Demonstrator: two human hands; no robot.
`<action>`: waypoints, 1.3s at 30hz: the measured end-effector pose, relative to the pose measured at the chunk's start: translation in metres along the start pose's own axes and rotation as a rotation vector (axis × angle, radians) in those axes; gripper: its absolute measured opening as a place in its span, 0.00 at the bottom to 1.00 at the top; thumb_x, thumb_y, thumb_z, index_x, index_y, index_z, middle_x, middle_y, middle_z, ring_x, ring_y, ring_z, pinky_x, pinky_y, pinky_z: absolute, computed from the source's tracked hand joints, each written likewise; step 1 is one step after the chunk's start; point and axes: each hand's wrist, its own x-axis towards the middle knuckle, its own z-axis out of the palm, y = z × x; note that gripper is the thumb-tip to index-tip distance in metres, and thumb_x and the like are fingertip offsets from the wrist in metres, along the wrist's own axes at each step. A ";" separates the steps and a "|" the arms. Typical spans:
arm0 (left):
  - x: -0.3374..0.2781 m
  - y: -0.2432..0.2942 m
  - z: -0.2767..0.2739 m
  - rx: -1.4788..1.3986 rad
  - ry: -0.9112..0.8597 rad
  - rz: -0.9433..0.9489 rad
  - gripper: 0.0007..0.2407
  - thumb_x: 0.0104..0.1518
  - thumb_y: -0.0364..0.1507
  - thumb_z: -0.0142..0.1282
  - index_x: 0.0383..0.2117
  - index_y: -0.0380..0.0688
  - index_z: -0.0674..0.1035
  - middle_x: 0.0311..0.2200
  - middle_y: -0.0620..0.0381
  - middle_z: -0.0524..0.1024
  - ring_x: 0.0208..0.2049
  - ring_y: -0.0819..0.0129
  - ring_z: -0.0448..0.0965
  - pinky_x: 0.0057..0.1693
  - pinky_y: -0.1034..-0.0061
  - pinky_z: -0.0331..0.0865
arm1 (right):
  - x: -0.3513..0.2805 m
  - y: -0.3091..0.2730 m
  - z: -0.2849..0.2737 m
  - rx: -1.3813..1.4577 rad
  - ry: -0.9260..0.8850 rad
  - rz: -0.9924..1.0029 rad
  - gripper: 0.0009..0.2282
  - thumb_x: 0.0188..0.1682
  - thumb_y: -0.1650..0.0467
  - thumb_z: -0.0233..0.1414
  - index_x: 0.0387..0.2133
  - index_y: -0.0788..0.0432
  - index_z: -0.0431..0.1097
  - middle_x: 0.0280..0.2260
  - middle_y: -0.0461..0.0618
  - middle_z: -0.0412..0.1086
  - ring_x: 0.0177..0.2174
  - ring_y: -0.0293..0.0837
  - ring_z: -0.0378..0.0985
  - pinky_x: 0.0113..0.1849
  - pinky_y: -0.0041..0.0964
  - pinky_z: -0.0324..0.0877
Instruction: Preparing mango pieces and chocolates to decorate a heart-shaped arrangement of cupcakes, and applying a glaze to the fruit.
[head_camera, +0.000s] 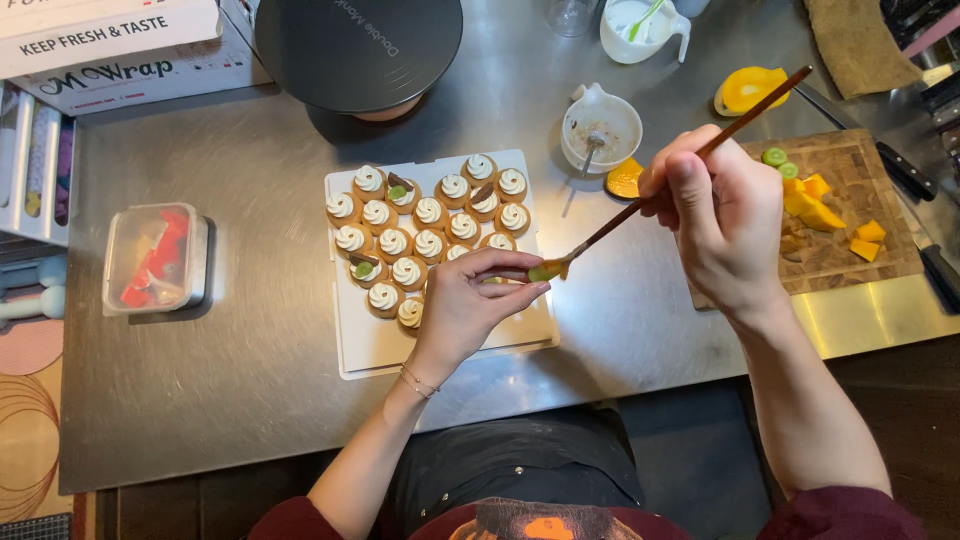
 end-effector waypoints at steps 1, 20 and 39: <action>0.001 0.000 0.000 0.003 0.000 0.010 0.12 0.54 0.20 0.65 0.44 0.33 0.82 0.40 0.51 0.83 0.42 0.69 0.86 0.51 0.78 0.83 | 0.000 0.001 0.002 0.192 0.051 0.125 0.14 0.67 0.67 0.44 0.35 0.64 0.67 0.28 0.47 0.69 0.25 0.32 0.69 0.29 0.25 0.65; 0.129 -0.136 -0.084 0.832 0.148 0.436 0.06 0.54 0.20 0.64 0.36 0.37 0.85 0.37 0.49 0.83 0.38 0.57 0.84 0.48 0.70 0.78 | -0.089 0.105 0.019 0.541 0.607 0.493 0.16 0.72 0.63 0.45 0.37 0.64 0.66 0.28 0.49 0.69 0.26 0.35 0.71 0.30 0.26 0.66; 0.120 -0.115 -0.069 1.084 0.054 0.417 0.09 0.53 0.18 0.59 0.40 0.36 0.83 0.50 0.49 0.77 0.44 0.54 0.81 0.47 0.66 0.77 | -0.097 0.142 0.003 0.493 0.779 0.496 0.17 0.72 0.63 0.44 0.36 0.64 0.66 0.26 0.51 0.69 0.23 0.35 0.68 0.28 0.26 0.65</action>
